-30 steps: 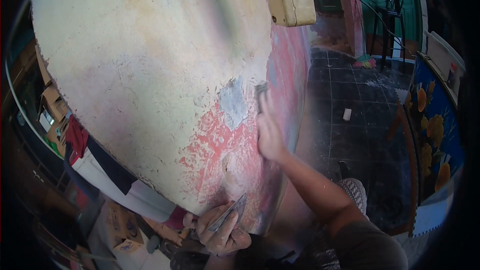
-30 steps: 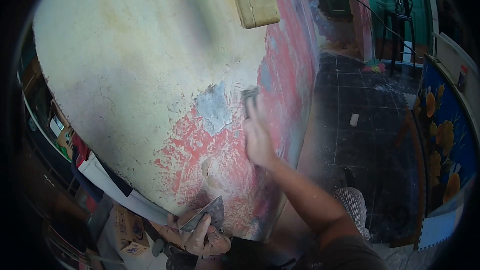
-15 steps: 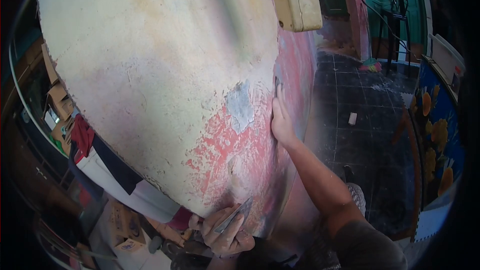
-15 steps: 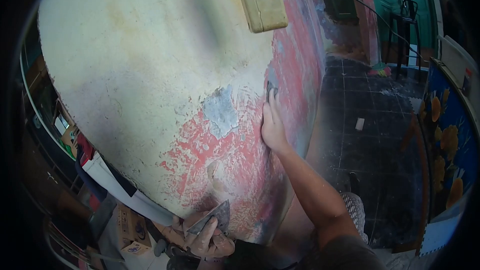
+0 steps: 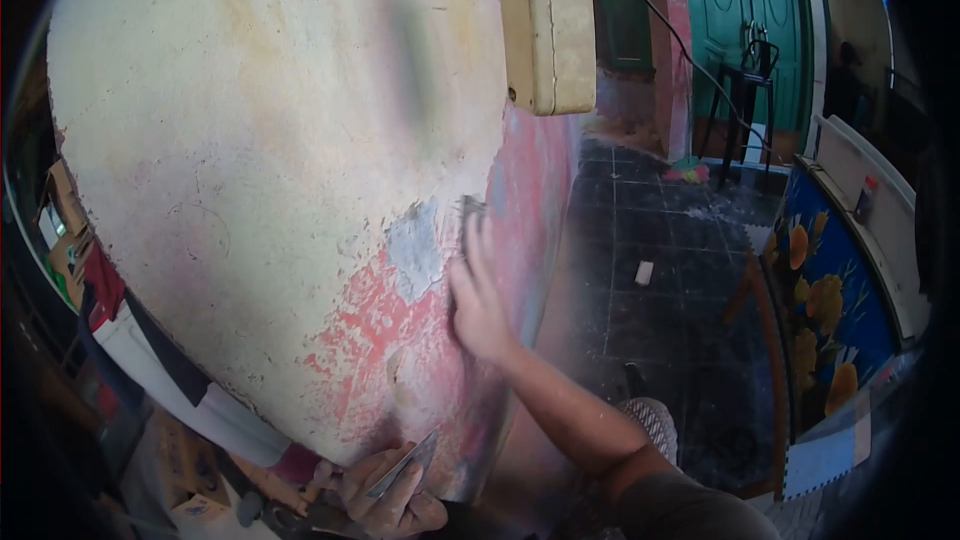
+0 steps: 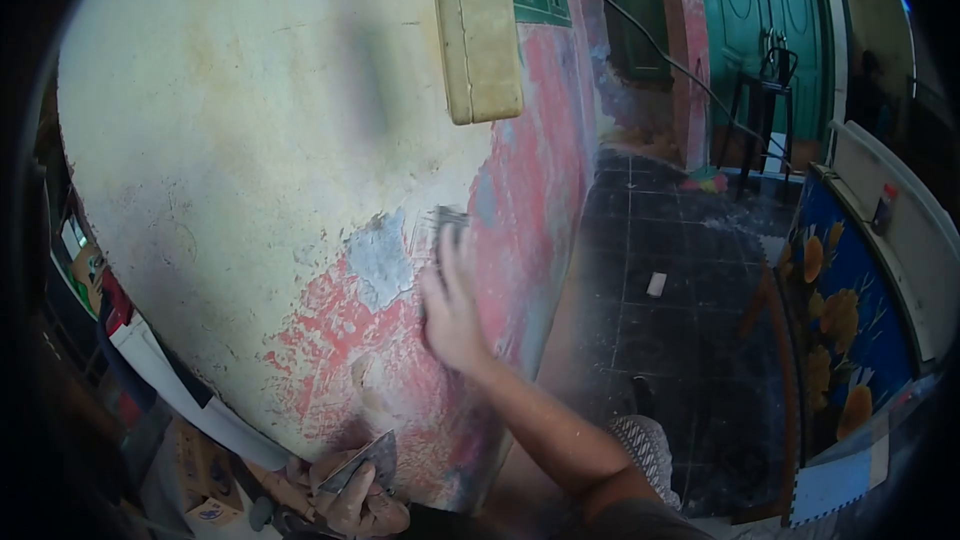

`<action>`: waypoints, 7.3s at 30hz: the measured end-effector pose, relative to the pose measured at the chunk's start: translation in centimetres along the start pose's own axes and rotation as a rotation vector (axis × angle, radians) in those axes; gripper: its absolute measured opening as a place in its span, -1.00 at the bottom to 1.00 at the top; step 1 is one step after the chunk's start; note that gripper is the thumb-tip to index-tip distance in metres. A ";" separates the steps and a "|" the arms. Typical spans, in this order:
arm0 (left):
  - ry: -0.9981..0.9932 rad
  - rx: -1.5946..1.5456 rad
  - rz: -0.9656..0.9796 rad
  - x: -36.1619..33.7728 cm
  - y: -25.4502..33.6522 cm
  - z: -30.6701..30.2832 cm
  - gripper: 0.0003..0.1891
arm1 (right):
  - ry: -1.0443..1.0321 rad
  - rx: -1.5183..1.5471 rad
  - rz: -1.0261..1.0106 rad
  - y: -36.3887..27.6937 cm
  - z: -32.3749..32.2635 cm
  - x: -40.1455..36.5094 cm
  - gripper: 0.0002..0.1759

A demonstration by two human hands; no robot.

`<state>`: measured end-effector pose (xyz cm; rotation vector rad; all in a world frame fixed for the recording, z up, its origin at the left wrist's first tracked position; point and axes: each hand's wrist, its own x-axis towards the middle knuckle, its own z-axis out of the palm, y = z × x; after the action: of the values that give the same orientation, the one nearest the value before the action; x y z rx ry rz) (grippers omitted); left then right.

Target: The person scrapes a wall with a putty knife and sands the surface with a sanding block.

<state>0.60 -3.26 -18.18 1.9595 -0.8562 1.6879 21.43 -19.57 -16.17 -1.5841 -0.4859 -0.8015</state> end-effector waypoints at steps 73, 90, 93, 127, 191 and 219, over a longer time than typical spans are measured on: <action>-0.044 0.069 -0.119 -1.1 0.3 -0.3 -0.63 | -0.104 -0.087 -0.473 -3.3 1.6 -5.0 -0.27; -0.085 0.085 -0.114 -1.4 0.6 -0.7 -0.62 | 0.022 -0.059 0.356 5.4 -0.7 0.7 -0.25; -0.054 0.084 -0.104 -1.6 0.4 -0.5 -0.64 | 0.016 0.090 0.116 4.3 0.8 0.8 -0.22; 0.125 0.047 0.002 0.0 -0.1 0.2 -0.59 | -0.078 0.011 -0.187 -0.1 0.0 3.9 -0.23; 0.014 0.104 0.082 -0.9 -1.3 0.4 -0.64 | -0.091 0.000 -0.117 4.4 -1.0 3.6 -0.06; -0.103 0.051 -0.050 0.2 0.7 -1.7 -0.74 | -0.058 0.071 -0.135 3.3 -0.4 4.4 -0.13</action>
<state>-1.08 -2.68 -17.72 2.0999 -0.8000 1.6079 26.64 -21.15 -15.16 -1.5244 -0.6620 -0.8332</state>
